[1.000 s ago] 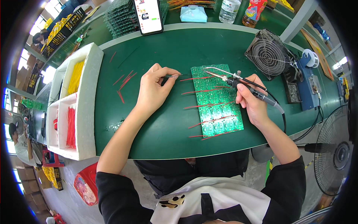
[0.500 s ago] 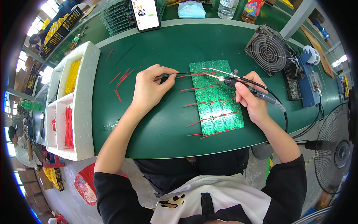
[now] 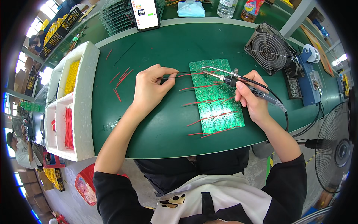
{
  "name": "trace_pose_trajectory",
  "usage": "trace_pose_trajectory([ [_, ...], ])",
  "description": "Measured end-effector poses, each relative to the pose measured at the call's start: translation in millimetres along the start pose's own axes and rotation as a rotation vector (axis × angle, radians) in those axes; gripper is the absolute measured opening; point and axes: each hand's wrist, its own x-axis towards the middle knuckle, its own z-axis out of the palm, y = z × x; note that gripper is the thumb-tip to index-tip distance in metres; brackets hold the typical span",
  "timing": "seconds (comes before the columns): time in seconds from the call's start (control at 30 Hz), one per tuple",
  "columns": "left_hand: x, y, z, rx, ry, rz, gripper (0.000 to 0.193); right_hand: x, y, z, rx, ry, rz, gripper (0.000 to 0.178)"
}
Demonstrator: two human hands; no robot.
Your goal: The person solders wires to a circuit board using a soldering iron, stands a phone up on the table, and retrieves additional wires from a tray to solder them onto the board.
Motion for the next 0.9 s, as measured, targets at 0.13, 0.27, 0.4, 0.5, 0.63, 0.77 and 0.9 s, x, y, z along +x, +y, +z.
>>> trace_pose_trajectory([
  [0.13, -2.9, -0.3, -0.7, 0.023, 0.004, 0.05, 0.012, 0.5, 2.4, 1.6, 0.0, -0.023, -0.001, 0.018],
  [0.27, -1.1, 1.3, -0.3, 0.031, 0.011, 0.084, 0.014, -0.1, -1.0, 0.6, -0.007, -0.025, 0.0, 0.018],
  [0.4, -3.5, -0.7, -0.1, 0.064, 0.019, 0.101, 0.014, 0.0, 2.6, 1.9, -0.017, -0.027, 0.012, 0.019],
  [0.5, -3.0, -1.0, 1.4, 0.082, 0.038, 0.146, 0.015, -0.6, 0.8, 2.5, -0.029, -0.028, 0.02, 0.019],
  [0.63, -3.4, 0.9, 2.1, 0.111, 0.069, 0.209, 0.016, -0.9, 1.2, 1.5, -0.046, -0.027, 0.006, 0.019],
  [0.77, -4.2, 3.6, 2.3, 0.163, 0.082, 0.237, 0.018, -1.5, -0.5, 2.8, -0.072, -0.021, 0.004, 0.019],
  [0.9, -5.6, 2.1, 2.4, 0.161, 0.094, 0.256, 0.018, -1.1, 0.4, 2.6, -0.056, -0.021, 0.009, 0.019],
])
